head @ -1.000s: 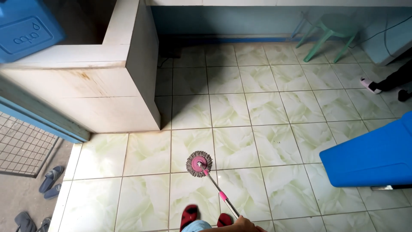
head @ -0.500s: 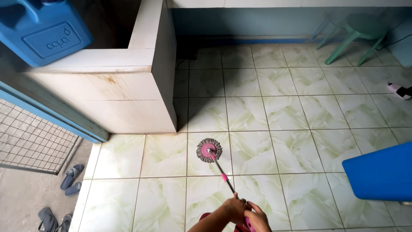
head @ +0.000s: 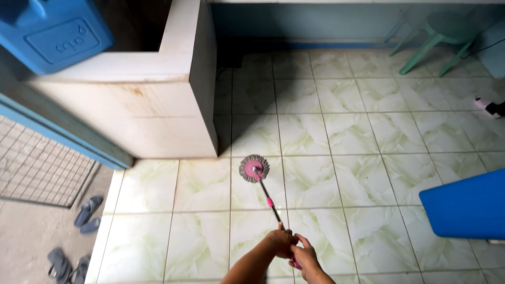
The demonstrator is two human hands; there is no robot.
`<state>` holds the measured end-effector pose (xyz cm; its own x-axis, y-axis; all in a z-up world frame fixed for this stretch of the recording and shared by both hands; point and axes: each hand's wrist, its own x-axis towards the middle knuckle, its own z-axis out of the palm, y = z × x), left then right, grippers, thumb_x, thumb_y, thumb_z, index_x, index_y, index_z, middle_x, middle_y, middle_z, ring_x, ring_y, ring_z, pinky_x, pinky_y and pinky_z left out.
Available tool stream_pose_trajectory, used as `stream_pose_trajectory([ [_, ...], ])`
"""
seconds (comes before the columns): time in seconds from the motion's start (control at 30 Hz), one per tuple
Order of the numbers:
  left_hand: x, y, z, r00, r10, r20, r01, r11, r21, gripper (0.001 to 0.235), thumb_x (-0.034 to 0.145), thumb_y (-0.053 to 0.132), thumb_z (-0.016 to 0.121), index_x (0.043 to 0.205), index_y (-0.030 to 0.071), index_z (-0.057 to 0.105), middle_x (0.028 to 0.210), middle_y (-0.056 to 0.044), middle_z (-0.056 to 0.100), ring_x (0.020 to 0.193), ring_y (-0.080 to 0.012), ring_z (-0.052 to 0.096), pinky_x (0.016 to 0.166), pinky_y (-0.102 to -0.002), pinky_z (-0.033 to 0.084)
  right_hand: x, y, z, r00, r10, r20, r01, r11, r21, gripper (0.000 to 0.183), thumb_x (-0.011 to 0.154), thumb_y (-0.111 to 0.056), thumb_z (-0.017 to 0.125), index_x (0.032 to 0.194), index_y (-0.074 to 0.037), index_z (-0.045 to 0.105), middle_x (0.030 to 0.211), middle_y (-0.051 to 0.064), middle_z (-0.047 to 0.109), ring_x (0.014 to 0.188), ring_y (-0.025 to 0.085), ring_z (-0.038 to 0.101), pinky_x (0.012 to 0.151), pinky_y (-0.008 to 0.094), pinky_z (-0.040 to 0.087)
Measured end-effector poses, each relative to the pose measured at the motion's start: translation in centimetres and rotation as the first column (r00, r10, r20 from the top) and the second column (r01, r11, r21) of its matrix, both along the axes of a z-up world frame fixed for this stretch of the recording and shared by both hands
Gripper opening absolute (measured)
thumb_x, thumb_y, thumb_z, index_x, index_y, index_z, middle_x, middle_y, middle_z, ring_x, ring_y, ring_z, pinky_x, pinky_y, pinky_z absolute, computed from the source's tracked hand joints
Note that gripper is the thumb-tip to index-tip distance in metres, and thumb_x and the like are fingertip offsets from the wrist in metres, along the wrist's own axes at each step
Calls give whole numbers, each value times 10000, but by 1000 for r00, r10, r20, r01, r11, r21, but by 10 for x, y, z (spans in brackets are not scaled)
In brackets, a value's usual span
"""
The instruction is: Mopping the tiled floor in a water filtration area.
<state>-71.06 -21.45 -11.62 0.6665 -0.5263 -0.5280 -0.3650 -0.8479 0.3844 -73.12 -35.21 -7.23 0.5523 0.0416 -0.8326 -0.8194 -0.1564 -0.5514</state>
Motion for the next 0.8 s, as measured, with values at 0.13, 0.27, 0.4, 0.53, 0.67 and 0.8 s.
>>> stream_pose_trajectory([
  [0.13,-38,-27,4,1000,-24,3,24,999,21,666,813,573,707,1317,143,639,1330,-41,678,1413,-251,473,1248,-665,152,-43,-30,3,1000,12,-24,-12,1000,22,637,896,-101,643,1487,-298,512,854,77,631,691,166,568,634,374,565],
  [0.27,-76,-90,19,1000,-4,-20,5,999,39,723,824,642,671,1360,159,628,1349,-22,669,1398,-272,476,1240,-669,165,-78,-93,6,999,17,-41,-16,1000,26,655,897,-107,660,1500,-305,498,837,41,610,694,143,551,654,367,554],
  [0.4,-122,-177,28,999,-7,-39,9,998,58,812,837,690,618,1461,174,552,1396,-22,643,1411,-255,470,1216,-710,172,-124,-185,-2,998,-28,-49,30,999,33,640,884,-110,666,1487,-275,528,796,20,609,688,136,565,654,371,546],
  [0.53,-174,-268,36,990,-83,-111,86,996,23,885,863,716,594,1547,170,460,1412,-86,636,1418,-291,479,1190,-741,186,-183,-283,8,995,-80,-59,84,995,55,644,865,-91,681,1479,-231,544,757,36,564,651,146,508,625,384,514],
  [0.67,-218,-341,43,978,-137,-160,139,990,3,810,855,662,635,1527,236,483,1449,-148,577,1359,-355,539,1189,-726,187,-239,-374,-23,982,-144,-122,142,990,-25,649,869,-62,648,1487,-220,535,776,60,594,651,163,539,611,377,494],
  [0.8,-235,-365,35,950,-287,-126,282,958,-53,528,902,496,579,1356,242,668,1362,-97,714,1281,-360,658,1167,-755,299,-272,-430,-90,990,-139,4,138,985,109,650,850,-25,667,1480,-162,587,771,77,613,599,139,497,529,292,408],
])
